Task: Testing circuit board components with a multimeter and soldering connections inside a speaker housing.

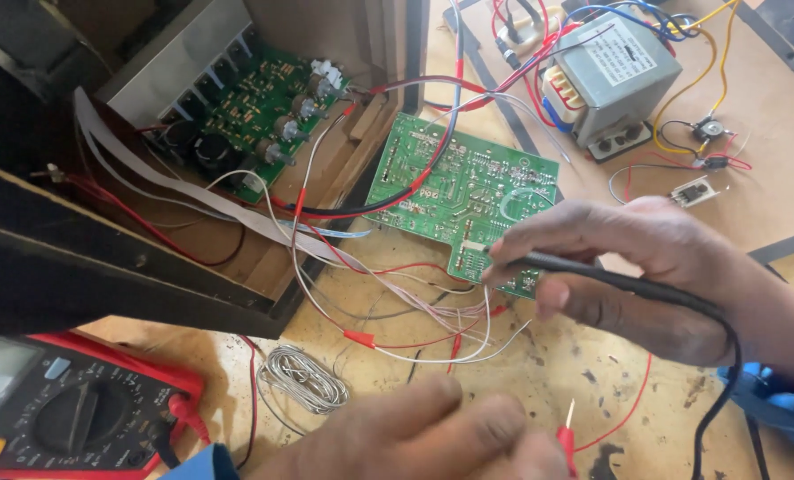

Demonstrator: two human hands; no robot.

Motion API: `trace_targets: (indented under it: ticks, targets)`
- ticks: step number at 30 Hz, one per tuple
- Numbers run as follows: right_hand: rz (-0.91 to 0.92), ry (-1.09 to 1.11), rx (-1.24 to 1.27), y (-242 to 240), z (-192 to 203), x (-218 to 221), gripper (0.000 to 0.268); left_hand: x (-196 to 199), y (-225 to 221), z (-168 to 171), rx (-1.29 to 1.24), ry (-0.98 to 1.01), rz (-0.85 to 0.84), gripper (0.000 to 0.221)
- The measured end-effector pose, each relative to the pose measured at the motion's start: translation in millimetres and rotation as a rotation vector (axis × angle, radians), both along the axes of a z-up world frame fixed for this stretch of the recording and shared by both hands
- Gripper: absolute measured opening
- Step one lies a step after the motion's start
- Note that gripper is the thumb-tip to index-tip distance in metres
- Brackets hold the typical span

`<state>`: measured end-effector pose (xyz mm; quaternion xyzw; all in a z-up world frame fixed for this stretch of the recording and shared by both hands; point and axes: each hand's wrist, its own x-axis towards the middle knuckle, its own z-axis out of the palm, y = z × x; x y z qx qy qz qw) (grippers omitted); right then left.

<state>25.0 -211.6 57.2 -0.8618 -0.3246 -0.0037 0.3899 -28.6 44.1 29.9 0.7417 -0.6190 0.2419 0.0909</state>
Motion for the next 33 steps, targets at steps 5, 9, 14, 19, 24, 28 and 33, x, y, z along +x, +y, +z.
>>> trace_targets:
  ticks: [5,9,14,19,24,28,33]
  targets:
    - [0.112,0.118,0.029,6.2,2.1,-0.3,0.040,8.4,-18.2,7.7,-0.705,0.239,0.121,0.014]
    - [-0.100,0.112,0.118,-6.0,-4.1,-9.5,0.031,10.6,-21.6,7.9,-0.732,0.355,0.263,0.018]
    - [-0.179,0.203,0.251,-5.2,2.9,-18.7,0.033,11.2,-24.7,11.0,-0.730,0.535,0.327,0.015]
    - [-0.044,-0.001,0.025,-3.2,2.1,-9.9,0.026,10.3,-25.2,3.9,-0.674,0.522,0.310,0.016]
    - [-0.032,0.007,-0.020,-3.5,1.6,-7.8,0.027,13.1,-22.4,-1.2,-0.649,0.535,0.315,0.016]
    - [-0.049,-0.007,-0.049,-4.1,0.4,-8.8,0.025,11.0,-21.8,0.0,-0.633,0.506,0.339,0.019]
    - [-0.267,0.164,0.190,9.5,-35.3,-29.1,0.034,-25.7,20.9,7.4,-0.594,0.458,0.319,0.025]
